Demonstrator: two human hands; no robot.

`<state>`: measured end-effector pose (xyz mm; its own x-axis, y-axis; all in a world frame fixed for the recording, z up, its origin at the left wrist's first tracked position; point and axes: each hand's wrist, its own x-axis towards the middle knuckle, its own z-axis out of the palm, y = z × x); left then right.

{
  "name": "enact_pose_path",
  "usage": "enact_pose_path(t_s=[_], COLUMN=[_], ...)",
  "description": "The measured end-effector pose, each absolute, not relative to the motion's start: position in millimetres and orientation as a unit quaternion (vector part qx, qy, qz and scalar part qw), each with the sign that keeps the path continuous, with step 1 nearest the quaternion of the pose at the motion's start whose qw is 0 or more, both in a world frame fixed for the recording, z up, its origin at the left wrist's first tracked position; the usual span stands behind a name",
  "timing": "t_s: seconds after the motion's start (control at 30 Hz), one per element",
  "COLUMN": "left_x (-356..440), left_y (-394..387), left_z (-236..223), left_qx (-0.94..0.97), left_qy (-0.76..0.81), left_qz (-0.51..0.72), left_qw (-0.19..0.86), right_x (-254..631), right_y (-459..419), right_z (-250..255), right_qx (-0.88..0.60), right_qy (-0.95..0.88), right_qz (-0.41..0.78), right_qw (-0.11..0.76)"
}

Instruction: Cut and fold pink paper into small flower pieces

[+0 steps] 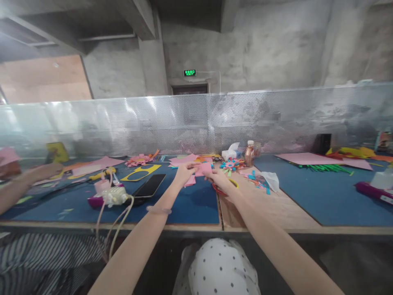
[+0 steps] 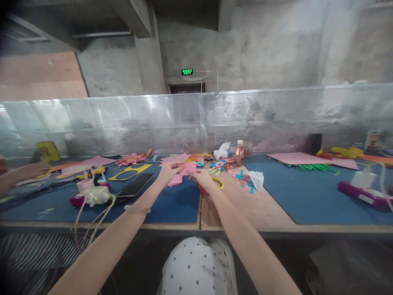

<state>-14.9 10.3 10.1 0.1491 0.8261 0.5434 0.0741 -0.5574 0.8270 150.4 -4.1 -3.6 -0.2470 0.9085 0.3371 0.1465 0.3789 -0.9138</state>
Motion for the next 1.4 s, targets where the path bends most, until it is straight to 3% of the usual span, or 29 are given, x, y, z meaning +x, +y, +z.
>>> enact_pose_path(t_s=[0.23, 0.33, 0.47, 0.73, 1.0, 1.4], left_x=[-18.2, -16.6, -14.9, -14.5, -17.1, -19.5], left_y=[13.9, 14.6, 8.4, -8.2, -4.7, -5.8], left_z=[7.7, 5.4, 3.8, 10.3, 7.7, 13.9], left_qx=[0.689, 0.657, 0.663, 0.698, 0.687, 0.692], left_qy=[0.336, 0.326, 0.356, 0.356, 0.349, 0.379], left_qz=[0.545, 0.536, 0.415, 0.385, 0.340, 0.371], left_qw=[0.340, 0.418, 0.511, 0.488, 0.540, 0.491], right_x=[159.2, 158.7, 156.9, 153.3, 152.8, 156.8], right_y=[-7.8, -8.8, -13.7, -21.2, -18.8, -14.5], right_z=[0.9, 0.9, 3.3, 5.9, 4.4, 4.3], right_qx=[-0.363, -0.339, -0.336, -0.344, -0.334, -0.313], right_qy=[-0.673, -0.660, -0.660, -0.664, -0.676, -0.661], right_qz=[0.482, 0.505, 0.495, 0.492, 0.490, 0.540], right_qw=[0.427, 0.441, 0.456, 0.447, 0.437, 0.417])
